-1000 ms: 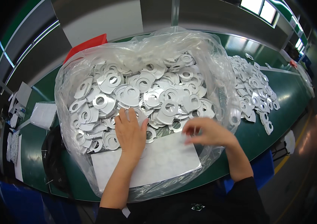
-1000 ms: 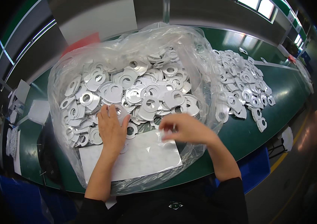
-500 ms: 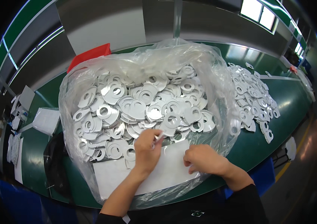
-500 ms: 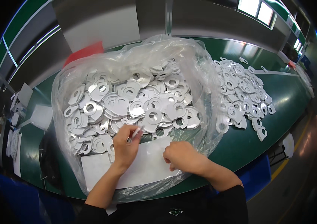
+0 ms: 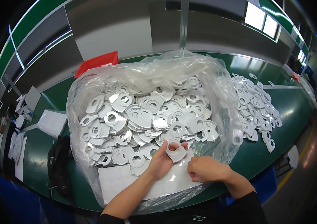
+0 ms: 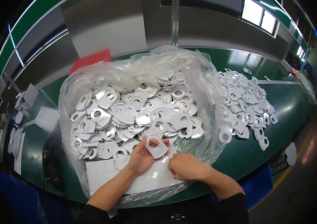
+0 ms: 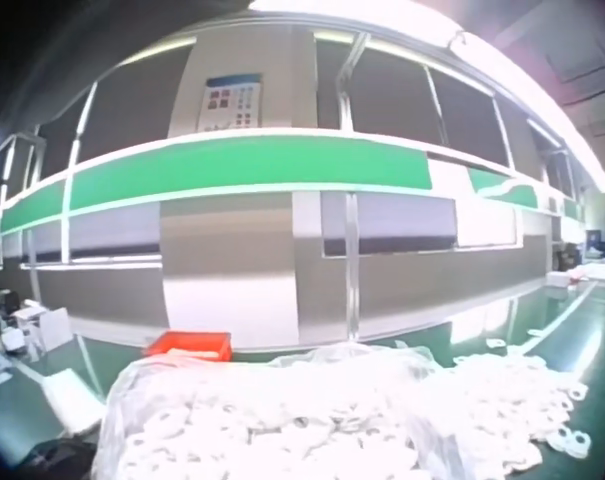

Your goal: Applying circular adhesive pads to metal lighting component plates on an assembly line.

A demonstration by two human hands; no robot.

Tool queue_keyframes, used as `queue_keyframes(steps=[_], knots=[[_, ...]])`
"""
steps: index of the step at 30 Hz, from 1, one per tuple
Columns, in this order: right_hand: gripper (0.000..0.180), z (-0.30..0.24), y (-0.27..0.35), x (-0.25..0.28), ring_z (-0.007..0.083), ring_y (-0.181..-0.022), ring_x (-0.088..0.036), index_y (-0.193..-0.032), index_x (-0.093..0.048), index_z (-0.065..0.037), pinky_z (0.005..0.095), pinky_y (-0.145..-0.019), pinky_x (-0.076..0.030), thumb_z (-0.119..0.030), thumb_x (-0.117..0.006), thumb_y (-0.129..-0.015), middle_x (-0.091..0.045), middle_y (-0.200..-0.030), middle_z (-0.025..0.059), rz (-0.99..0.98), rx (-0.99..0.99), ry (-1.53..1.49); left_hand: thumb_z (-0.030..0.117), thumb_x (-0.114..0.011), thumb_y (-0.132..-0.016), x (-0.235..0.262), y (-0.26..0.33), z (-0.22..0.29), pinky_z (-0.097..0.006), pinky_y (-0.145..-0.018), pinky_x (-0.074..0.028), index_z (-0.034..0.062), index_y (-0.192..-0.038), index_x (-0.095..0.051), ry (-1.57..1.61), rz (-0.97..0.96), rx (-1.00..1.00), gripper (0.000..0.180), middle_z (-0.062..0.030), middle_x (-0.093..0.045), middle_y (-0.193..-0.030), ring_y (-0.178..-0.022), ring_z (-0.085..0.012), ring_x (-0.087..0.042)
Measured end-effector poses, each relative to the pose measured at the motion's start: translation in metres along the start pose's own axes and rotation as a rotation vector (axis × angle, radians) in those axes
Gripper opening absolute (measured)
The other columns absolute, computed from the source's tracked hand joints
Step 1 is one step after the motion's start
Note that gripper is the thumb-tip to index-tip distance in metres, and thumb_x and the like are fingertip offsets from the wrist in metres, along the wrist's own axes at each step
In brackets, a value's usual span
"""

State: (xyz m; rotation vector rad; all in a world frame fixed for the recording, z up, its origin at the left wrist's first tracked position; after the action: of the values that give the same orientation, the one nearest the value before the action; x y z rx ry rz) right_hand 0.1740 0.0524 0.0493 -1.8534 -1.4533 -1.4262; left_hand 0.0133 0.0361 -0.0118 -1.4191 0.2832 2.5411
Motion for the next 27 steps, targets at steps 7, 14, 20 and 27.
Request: queue_keyframes(steps=[7, 14, 20, 27], knots=[[0.017, -0.002, 0.0, 0.003, 0.028, -0.08, -0.061, -0.077, -0.06, -0.006, 0.0387, -0.069, -0.048, -0.017, -0.072, -0.071, -0.062, -0.079, 0.0087, -0.012, -0.107, -0.056, 0.054, -0.018, -0.098, -0.001, -0.002, 0.008, -0.048, -0.096, -0.047, 0.0096, -0.11, -0.051, -0.041, 0.037, 0.037, 0.057, -0.0169, -0.053, -0.123, -0.118, -0.0309, -0.051], [0.014, 0.004, 0.007, 0.021, 0.0283, -0.079, -0.06, -0.073, -0.063, -0.007, 0.0376, -0.068, -0.047, -0.013, -0.074, -0.066, -0.061, -0.079, 0.0092, -0.038, -0.016, -0.146, 0.057, -0.017, -0.096, 0.017, -0.006, 0.003, -0.042, -0.083, -0.051, 0.0101, -0.1, -0.052, -0.094, 0.065, 0.059, 0.059, -0.0207, -0.054, -0.118, -0.105, -0.0328, -0.058], [0.014, 0.022, 0.017, 0.065, 0.0151, -0.076, -0.054, -0.072, -0.066, -0.004, 0.0268, -0.069, -0.043, -0.008, -0.079, -0.069, -0.057, -0.089, 0.005, 0.302, 0.401, -0.723, 0.058, -0.017, -0.096, 0.013, -0.003, 0.004, -0.037, -0.072, -0.049, 0.01, -0.108, -0.05, -0.093, 0.149, 0.034, 0.06, -0.0202, -0.059, -0.109, -0.093, -0.0311, -0.061], [0.008, 0.043, -0.027, 0.023, 0.0055, -0.074, -0.053, -0.089, -0.063, -0.001, 0.0204, -0.065, -0.043, -0.009, -0.065, -0.086, -0.06, -0.086, -0.0007, 0.719, -0.007, -1.331, 0.056, -0.013, -0.097, 0.004, -0.003, 0.004, -0.034, -0.07, -0.05, 0.0044, -0.118, -0.046, -0.178, 0.152, 0.072, 0.065, -0.0178, -0.06, -0.109, -0.091, -0.0278, -0.063]])
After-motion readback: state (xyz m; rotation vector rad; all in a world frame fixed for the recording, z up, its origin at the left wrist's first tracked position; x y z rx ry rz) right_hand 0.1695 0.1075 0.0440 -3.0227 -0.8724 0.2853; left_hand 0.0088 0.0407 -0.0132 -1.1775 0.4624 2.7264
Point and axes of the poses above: each hand's wrist, its own y-axis away from the middle knuckle, its own x-axis out of the back of the hand, z = x × y, the point moved 3 cm from there along -y, towards the middle knuckle
